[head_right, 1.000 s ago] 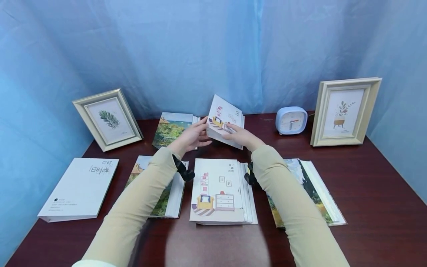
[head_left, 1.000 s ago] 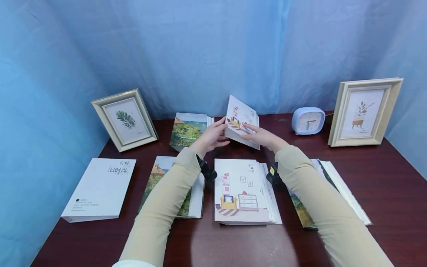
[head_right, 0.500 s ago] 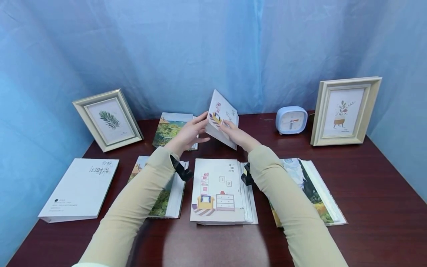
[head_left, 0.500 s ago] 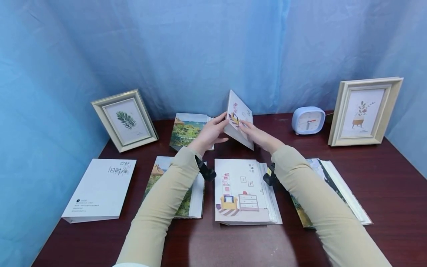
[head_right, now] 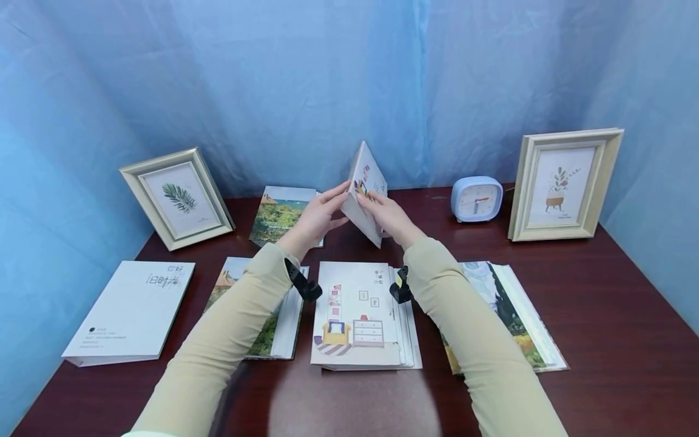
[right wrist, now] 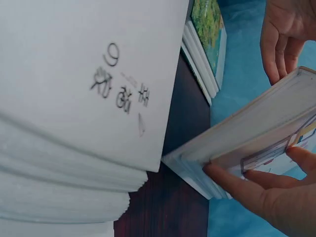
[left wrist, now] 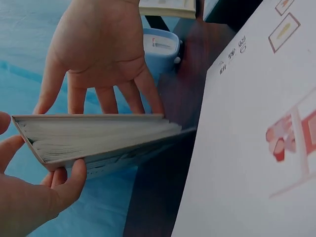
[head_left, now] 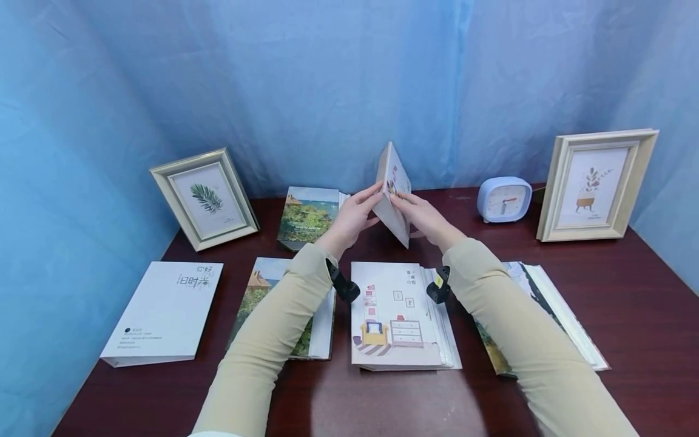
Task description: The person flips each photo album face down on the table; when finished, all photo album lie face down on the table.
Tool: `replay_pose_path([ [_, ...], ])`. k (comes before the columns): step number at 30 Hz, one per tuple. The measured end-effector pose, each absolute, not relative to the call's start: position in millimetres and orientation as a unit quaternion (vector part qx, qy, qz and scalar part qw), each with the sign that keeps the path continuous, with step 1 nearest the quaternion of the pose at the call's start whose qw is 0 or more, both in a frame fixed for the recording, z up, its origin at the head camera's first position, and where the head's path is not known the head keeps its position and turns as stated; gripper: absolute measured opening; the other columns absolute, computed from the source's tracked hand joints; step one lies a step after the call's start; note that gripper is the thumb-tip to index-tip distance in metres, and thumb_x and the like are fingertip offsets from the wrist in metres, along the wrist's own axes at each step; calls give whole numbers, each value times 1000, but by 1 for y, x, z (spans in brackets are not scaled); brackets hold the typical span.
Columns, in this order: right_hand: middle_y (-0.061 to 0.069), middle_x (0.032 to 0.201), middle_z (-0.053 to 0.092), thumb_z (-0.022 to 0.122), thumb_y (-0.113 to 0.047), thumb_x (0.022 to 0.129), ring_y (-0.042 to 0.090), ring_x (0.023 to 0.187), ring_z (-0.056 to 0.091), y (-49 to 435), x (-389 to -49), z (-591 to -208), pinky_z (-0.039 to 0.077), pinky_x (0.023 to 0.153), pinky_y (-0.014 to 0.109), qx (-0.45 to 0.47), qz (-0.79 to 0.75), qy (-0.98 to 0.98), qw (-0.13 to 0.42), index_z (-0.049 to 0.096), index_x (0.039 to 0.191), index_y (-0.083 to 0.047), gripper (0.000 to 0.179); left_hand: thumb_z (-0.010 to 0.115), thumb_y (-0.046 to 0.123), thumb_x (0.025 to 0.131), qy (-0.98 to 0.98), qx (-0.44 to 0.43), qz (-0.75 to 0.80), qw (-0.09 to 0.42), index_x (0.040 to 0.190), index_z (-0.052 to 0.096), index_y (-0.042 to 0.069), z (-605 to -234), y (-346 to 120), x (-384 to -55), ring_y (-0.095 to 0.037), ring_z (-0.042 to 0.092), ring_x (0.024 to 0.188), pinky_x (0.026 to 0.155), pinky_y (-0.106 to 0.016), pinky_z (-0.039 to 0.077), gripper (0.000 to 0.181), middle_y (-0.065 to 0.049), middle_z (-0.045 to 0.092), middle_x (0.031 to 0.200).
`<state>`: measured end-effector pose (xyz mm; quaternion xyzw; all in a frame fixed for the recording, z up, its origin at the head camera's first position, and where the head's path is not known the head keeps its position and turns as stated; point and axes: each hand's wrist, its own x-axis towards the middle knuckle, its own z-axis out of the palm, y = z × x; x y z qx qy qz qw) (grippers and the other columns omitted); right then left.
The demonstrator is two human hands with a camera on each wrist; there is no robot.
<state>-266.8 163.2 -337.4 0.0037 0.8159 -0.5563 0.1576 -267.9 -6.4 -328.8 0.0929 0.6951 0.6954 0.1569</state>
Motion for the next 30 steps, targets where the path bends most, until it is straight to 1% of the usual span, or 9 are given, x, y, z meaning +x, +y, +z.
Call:
replay_pose_path([
  [4, 13, 157, 18, 35, -57, 96, 44, 137, 28, 164, -265, -334, 34, 103, 62, 2, -587, 795, 155, 15, 154, -19, 72, 43, 28, 102, 685, 110, 701, 164, 145, 40, 25, -328, -4, -265, -18, 33, 140, 108, -41, 38, 43, 2, 32, 153],
  [7, 16, 155, 21, 35, -58, 96, 45, 136, 30, 166, -264, -331, 35, 103, 61, 3, -602, 784, 152, 14, 154, -19, 73, 42, 26, 102, 683, 122, 699, 171, 145, 40, 23, -327, -3, -264, -18, 31, 141, 109, -41, 37, 43, 3, 30, 154],
  [11, 19, 154, 21, 40, -55, 96, 45, 134, 33, 167, -264, -324, 37, 102, 59, -3, -631, 764, 138, 10, 154, -19, 75, 42, 23, 102, 682, 127, 700, 170, 144, 42, 21, -327, -2, -264, -18, 30, 141, 109, -42, 36, 42, 1, 31, 153],
  [14, 18, 155, 19, 47, -50, 95, 42, 133, 37, 168, -263, -317, 41, 100, 56, 6, -648, 751, 128, 5, 154, -19, 79, 44, 24, 102, 682, 125, 700, 172, 144, 43, 20, -327, -1, -265, -18, 32, 140, 109, -42, 37, 42, 1, 33, 152],
  [18, 17, 153, 23, 53, -45, 94, 39, 129, 43, 170, -263, -312, 47, 96, 50, 29, -654, 746, 125, -2, 154, -21, 85, 43, 23, 102, 682, 129, 694, 193, 147, 37, 21, -327, 1, -265, -18, 31, 140, 110, -40, 36, 45, 2, 31, 154],
  [20, 19, 151, 26, 53, -43, 94, 39, 128, 44, 173, -264, -314, 47, 96, 50, 33, -661, 739, 125, -5, 153, -21, 86, 41, 20, 103, 683, 136, 687, 205, 149, 32, 20, -327, 1, -266, -19, 30, 141, 111, -40, 34, 47, 2, 30, 155],
  [22, 20, 149, 28, 53, -40, 94, 40, 127, 44, 175, -265, -319, 46, 96, 51, 35, -672, 730, 122, -3, 153, -19, 84, 37, 15, 103, 688, 147, 677, 216, 150, 29, 18, -328, 1, -266, -20, 29, 141, 113, -39, 31, 47, 1, 29, 155],
  [27, 22, 145, 33, 56, -30, 94, 39, 128, 44, 179, -266, -334, 44, 97, 55, 37, -676, 727, 114, 13, 150, -7, 74, 33, 10, 103, 701, 159, 650, 247, 150, 29, 13, -334, 4, -267, -16, 26, 143, 116, -33, 25, 47, -1, 31, 154],
  [30, 23, 143, 35, 57, -24, 94, 39, 126, 46, 181, -265, -341, 44, 96, 53, 52, -669, 734, 110, 15, 149, -3, 72, 32, 9, 103, 703, 153, 640, 270, 150, 28, 12, -337, 4, -265, -14, 27, 142, 116, -31, 24, 47, -1, 32, 154],
])
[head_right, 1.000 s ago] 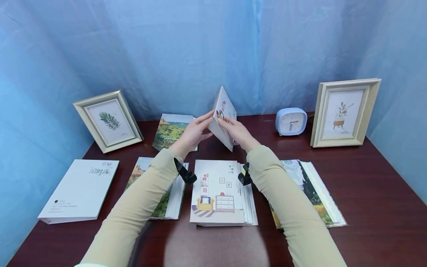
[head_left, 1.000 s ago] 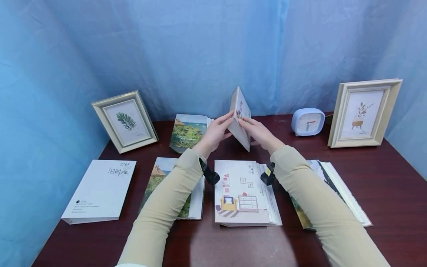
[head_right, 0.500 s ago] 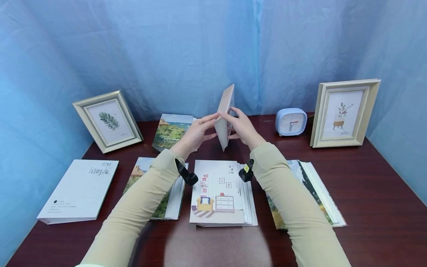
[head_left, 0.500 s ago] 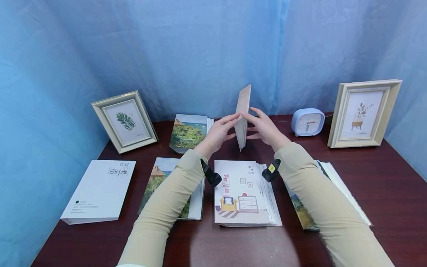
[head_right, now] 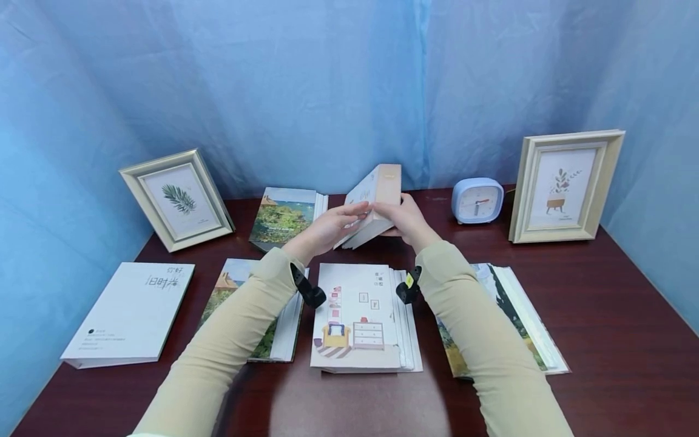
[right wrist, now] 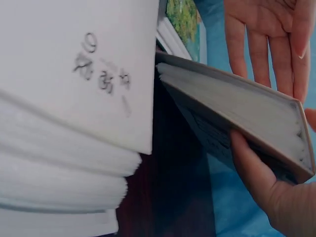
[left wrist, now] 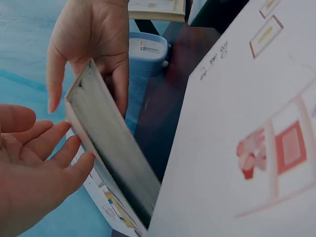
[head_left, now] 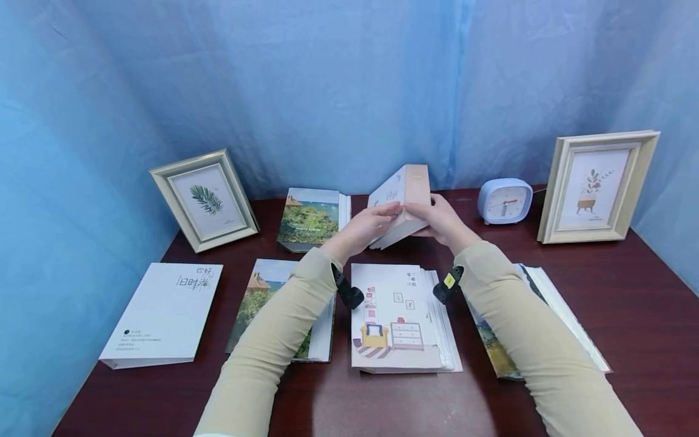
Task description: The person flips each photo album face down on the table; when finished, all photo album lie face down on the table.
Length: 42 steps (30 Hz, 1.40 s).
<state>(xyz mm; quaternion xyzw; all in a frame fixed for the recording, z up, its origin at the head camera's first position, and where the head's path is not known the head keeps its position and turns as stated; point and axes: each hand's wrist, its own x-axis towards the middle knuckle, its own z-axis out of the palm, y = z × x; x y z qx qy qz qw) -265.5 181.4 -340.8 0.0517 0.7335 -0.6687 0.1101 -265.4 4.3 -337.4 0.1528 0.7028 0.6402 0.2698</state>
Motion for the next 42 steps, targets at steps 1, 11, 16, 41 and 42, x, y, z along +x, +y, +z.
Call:
replay_pose_path([
  [1, 23, 142, 35, 57, -23, 94, 39, 125, 46, 182, -265, -343, 45, 96, 53, 59, -666, 736, 109, 15, 149, -3, 72, 32, 9, 103, 701, 150, 640, 276, 150, 28, 11, -338, 4, -265, -14, 27, 142, 116, -31, 24, 47, -2, 33, 153],
  [11, 25, 140, 35, 56, -17, 93, 36, 120, 48, 186, -263, -351, 45, 98, 48, 108, -629, 763, 102, 17, 147, 3, 69, 37, 14, 103, 723, 117, 617, 287, 148, 34, 11, -346, -1, -268, -18, 30, 141, 115, -35, 27, 45, -6, 34, 152],
  [16, 27, 141, 33, 53, -15, 93, 36, 120, 46, 192, -265, -357, 43, 100, 50, 108, -638, 756, 103, 14, 147, 4, 70, 37, 19, 103, 754, 89, 581, 293, 149, 31, 11, -352, -10, -270, -21, 19, 145, 116, -39, 23, 46, -5, 23, 157],
  [41, 21, 132, 41, 61, -20, 89, 26, 110, 43, 227, -270, -361, 40, 99, 39, 155, -494, 838, 175, 22, 144, 11, 74, 39, 22, 103, 667, -12, 679, 307, 150, 24, 6, -368, -20, -280, -31, 32, 139, 111, -39, 34, 52, -20, 29, 152],
  [42, 20, 127, 43, 61, -20, 89, 26, 107, 44, 228, -270, -361, 41, 97, 38, 153, -486, 842, 176, 24, 143, 12, 73, 38, 22, 103, 663, -11, 681, 310, 150, 24, 7, -368, -20, -280, -31, 32, 139, 111, -40, 34, 51, -19, 29, 152],
])
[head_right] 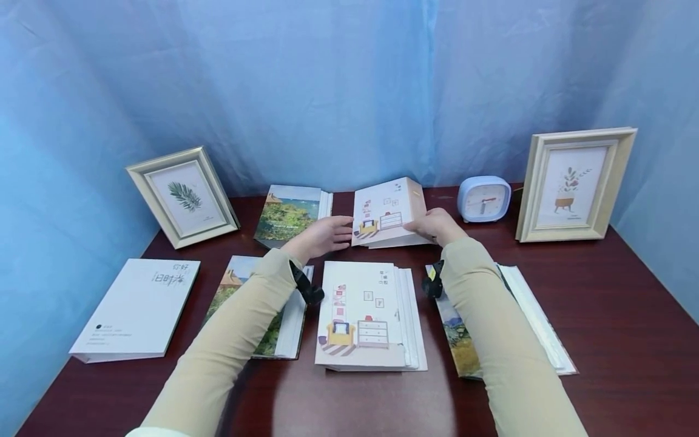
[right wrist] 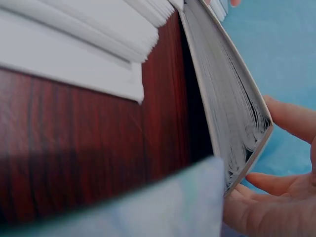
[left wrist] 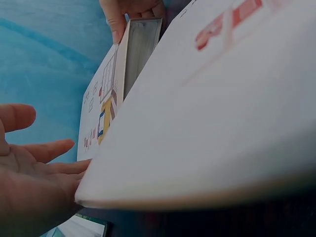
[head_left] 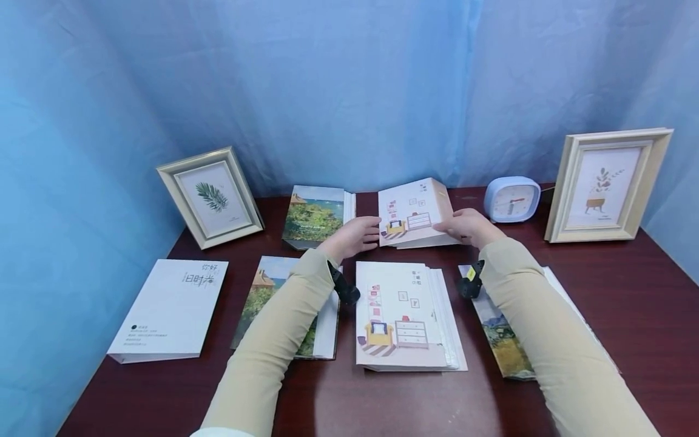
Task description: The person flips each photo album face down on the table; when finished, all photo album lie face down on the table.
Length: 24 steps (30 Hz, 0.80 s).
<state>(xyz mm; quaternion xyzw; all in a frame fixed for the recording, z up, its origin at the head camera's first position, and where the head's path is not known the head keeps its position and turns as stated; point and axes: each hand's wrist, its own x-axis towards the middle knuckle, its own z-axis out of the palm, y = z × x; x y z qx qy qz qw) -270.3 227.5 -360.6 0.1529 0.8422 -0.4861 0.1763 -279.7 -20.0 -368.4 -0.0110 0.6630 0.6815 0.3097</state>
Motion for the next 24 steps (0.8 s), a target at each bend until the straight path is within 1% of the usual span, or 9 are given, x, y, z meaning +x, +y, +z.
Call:
replay_pose_path([
  [2, 18, 121, 44, 61, -20, 89, 25, 104, 45, 229, -270, -359, 42, 94, 37, 150, -476, 848, 176, 27, 141, 12, 70, 37, 21, 103, 656, -9, 686, 314, 150, 25, 7, -369, -19, -280, -30, 32, 139, 110, -42, 34, 50, -19, 29, 152],
  [3, 18, 121, 45, 61, -19, 89, 25, 104, 45, 230, -270, -358, 42, 94, 38, 149, -474, 850, 176, 28, 141, 12, 69, 37, 21, 104, 654, -8, 687, 317, 149, 26, 7, -369, -19, -280, -30, 32, 139, 110, -43, 35, 49, -18, 29, 152],
  [5, 21, 126, 44, 61, -18, 89, 26, 105, 45, 231, -271, -357, 42, 96, 38, 146, -469, 852, 178, 28, 141, 12, 68, 35, 21, 104, 651, -6, 688, 320, 149, 27, 7, -369, -19, -280, -30, 32, 139, 110, -43, 34, 48, -18, 29, 152],
  [7, 26, 135, 39, 60, -15, 89, 29, 111, 43, 231, -270, -355, 40, 102, 42, 140, -462, 856, 183, 25, 142, 13, 69, 34, 21, 104, 651, 1, 687, 323, 150, 26, 7, -369, -19, -280, -30, 31, 140, 111, -42, 33, 48, -18, 28, 153],
  [9, 28, 141, 34, 60, -13, 89, 33, 115, 41, 231, -269, -353, 37, 106, 47, 134, -448, 864, 186, 23, 143, 12, 70, 34, 21, 104, 649, 8, 688, 325, 150, 26, 8, -370, -19, -280, -30, 31, 140, 112, -41, 32, 48, -17, 28, 153],
  [11, 30, 143, 31, 59, -10, 89, 36, 118, 38, 231, -268, -352, 35, 107, 51, 128, -436, 870, 190, 22, 144, 11, 70, 35, 22, 104, 649, 13, 687, 328, 150, 26, 8, -370, -19, -279, -29, 30, 140, 113, -40, 31, 48, -17, 27, 153],
  [15, 29, 144, 30, 58, -7, 88, 37, 120, 38, 231, -268, -351, 37, 104, 53, 124, -422, 878, 192, 23, 146, 8, 69, 35, 23, 104, 650, 26, 681, 336, 151, 24, 10, -370, -19, -279, -28, 27, 142, 114, -40, 28, 50, -16, 25, 155],
  [19, 28, 144, 31, 58, -9, 89, 35, 119, 39, 232, -268, -350, 39, 103, 52, 129, -420, 878, 193, 25, 146, 7, 67, 35, 25, 104, 653, 43, 675, 340, 152, 21, 11, -370, -20, -279, -28, 24, 143, 116, -39, 25, 51, -16, 21, 156],
  [24, 27, 136, 35, 58, -11, 90, 34, 113, 42, 235, -266, -350, 45, 98, 50, 139, -421, 874, 199, 30, 142, 8, 62, 34, 26, 104, 649, 56, 676, 345, 152, 18, 12, -371, -20, -279, -28, 20, 145, 117, -38, 22, 53, -16, 18, 157],
])
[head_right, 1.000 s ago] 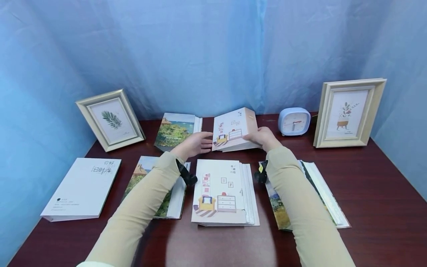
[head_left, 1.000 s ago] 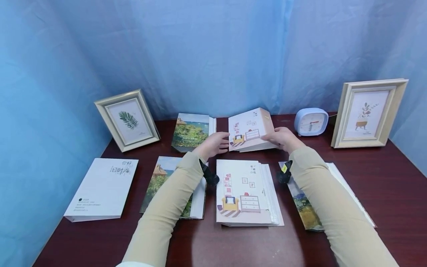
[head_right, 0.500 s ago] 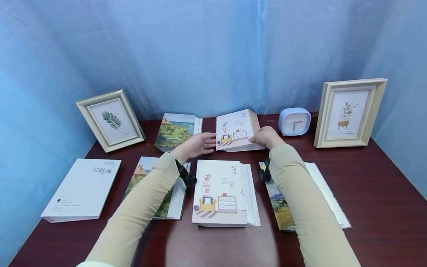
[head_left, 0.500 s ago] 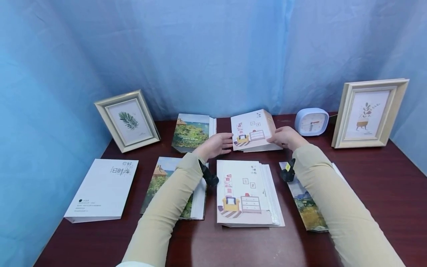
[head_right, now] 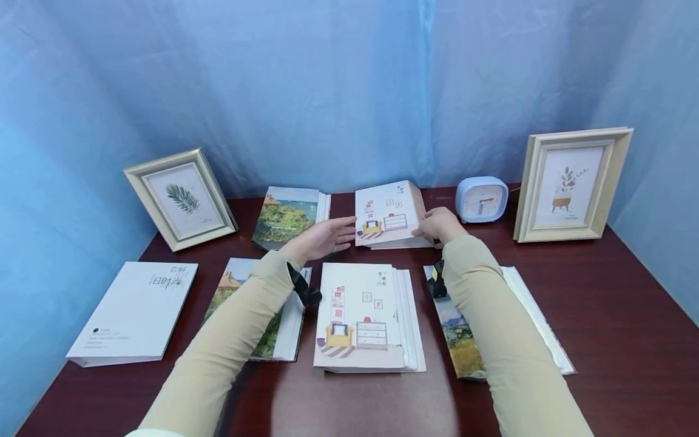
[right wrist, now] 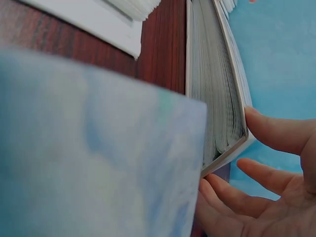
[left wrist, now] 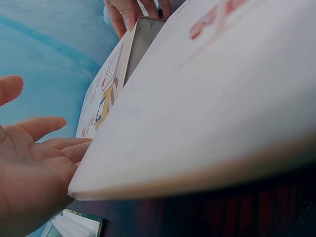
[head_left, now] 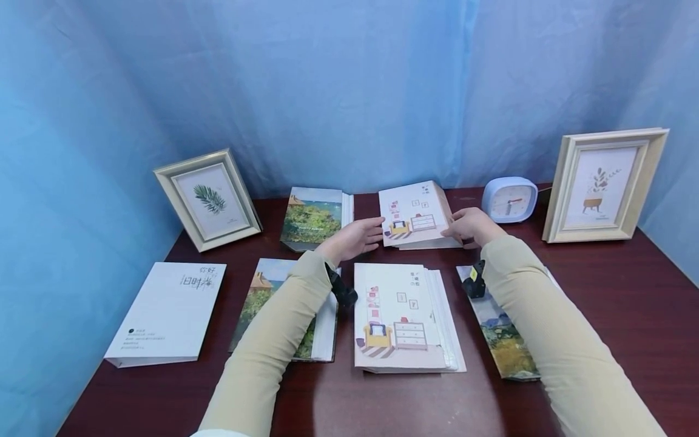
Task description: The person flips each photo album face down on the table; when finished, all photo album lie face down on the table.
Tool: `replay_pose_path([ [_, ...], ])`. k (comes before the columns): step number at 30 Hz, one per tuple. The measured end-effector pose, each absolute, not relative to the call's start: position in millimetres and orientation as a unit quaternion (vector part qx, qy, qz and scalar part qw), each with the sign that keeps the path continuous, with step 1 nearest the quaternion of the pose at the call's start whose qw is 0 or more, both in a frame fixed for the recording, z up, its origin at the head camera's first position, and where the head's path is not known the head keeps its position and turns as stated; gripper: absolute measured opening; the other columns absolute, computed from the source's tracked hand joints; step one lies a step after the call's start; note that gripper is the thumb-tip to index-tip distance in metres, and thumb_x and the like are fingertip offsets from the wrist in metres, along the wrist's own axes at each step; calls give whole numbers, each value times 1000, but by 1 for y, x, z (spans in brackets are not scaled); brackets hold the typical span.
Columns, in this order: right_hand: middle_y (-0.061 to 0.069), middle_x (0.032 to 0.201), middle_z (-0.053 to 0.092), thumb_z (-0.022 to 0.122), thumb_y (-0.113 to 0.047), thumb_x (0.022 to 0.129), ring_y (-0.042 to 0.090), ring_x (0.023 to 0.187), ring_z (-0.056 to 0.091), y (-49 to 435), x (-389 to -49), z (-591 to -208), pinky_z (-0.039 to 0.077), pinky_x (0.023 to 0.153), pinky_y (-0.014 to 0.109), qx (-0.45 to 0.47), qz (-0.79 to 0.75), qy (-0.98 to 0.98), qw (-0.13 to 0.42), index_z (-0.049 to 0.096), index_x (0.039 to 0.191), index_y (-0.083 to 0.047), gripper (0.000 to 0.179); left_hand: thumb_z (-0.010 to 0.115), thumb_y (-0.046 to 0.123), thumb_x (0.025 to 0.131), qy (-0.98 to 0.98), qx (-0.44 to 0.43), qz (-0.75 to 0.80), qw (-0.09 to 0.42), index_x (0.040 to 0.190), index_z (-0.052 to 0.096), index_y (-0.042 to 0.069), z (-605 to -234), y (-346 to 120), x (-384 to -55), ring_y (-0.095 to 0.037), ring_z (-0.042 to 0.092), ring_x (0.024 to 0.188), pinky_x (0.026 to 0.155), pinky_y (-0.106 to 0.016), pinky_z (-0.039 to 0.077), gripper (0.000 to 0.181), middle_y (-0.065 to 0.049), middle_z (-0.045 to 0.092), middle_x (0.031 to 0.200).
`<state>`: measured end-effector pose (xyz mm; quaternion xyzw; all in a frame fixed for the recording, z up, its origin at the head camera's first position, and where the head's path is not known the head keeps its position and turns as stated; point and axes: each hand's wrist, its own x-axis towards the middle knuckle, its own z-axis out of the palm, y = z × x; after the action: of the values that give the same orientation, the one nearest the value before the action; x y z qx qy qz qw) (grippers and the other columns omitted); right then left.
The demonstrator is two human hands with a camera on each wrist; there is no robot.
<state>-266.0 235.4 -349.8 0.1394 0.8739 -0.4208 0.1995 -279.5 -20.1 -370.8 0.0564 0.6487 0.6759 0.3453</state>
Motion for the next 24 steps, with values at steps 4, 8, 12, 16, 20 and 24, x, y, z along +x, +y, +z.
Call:
replay_pose_path([
  [4, 25, 127, 40, 59, -11, 89, 34, 109, 44, 237, -265, -350, 47, 96, 49, 145, -422, 873, 196, 34, 137, 9, 58, 33, 27, 104, 650, 64, 672, 349, 153, 17, 13, -372, -21, -279, -27, 18, 145, 117, -37, 21, 53, -15, 16, 158],
  [8, 24, 122, 42, 60, -11, 89, 33, 106, 46, 238, -266, -351, 47, 95, 49, 148, -418, 876, 189, 36, 135, 9, 56, 34, 28, 104, 652, 69, 670, 349, 152, 18, 13, -372, -21, -278, -27, 18, 145, 117, -38, 21, 53, -14, 16, 158],
  [12, 25, 127, 41, 60, -13, 89, 34, 111, 46, 239, -266, -351, 47, 96, 49, 147, -415, 877, 192, 35, 136, 9, 57, 34, 28, 104, 661, 69, 661, 348, 152, 20, 14, -372, -22, -277, -28, 22, 144, 116, -39, 25, 52, -12, 18, 158],
  [16, 28, 135, 37, 60, -14, 89, 38, 119, 44, 240, -265, -352, 45, 98, 49, 146, -422, 873, 196, 33, 138, 9, 61, 34, 28, 104, 670, 67, 652, 350, 151, 22, 14, -371, -24, -276, -30, 25, 143, 115, -38, 27, 50, -13, 20, 157],
  [20, 28, 137, 36, 60, -15, 88, 40, 121, 43, 242, -265, -352, 44, 99, 50, 144, -421, 874, 194, 33, 137, 9, 61, 34, 28, 104, 675, 71, 646, 348, 151, 25, 13, -369, -25, -276, -32, 27, 141, 115, -39, 27, 50, -16, 22, 155],
  [24, 29, 137, 37, 60, -17, 88, 41, 122, 43, 244, -263, -350, 42, 101, 53, 141, -418, 878, 185, 34, 135, 9, 60, 34, 28, 104, 683, 77, 642, 340, 150, 27, 12, -365, -27, -277, -32, 30, 140, 114, -40, 28, 49, -18, 25, 154],
])
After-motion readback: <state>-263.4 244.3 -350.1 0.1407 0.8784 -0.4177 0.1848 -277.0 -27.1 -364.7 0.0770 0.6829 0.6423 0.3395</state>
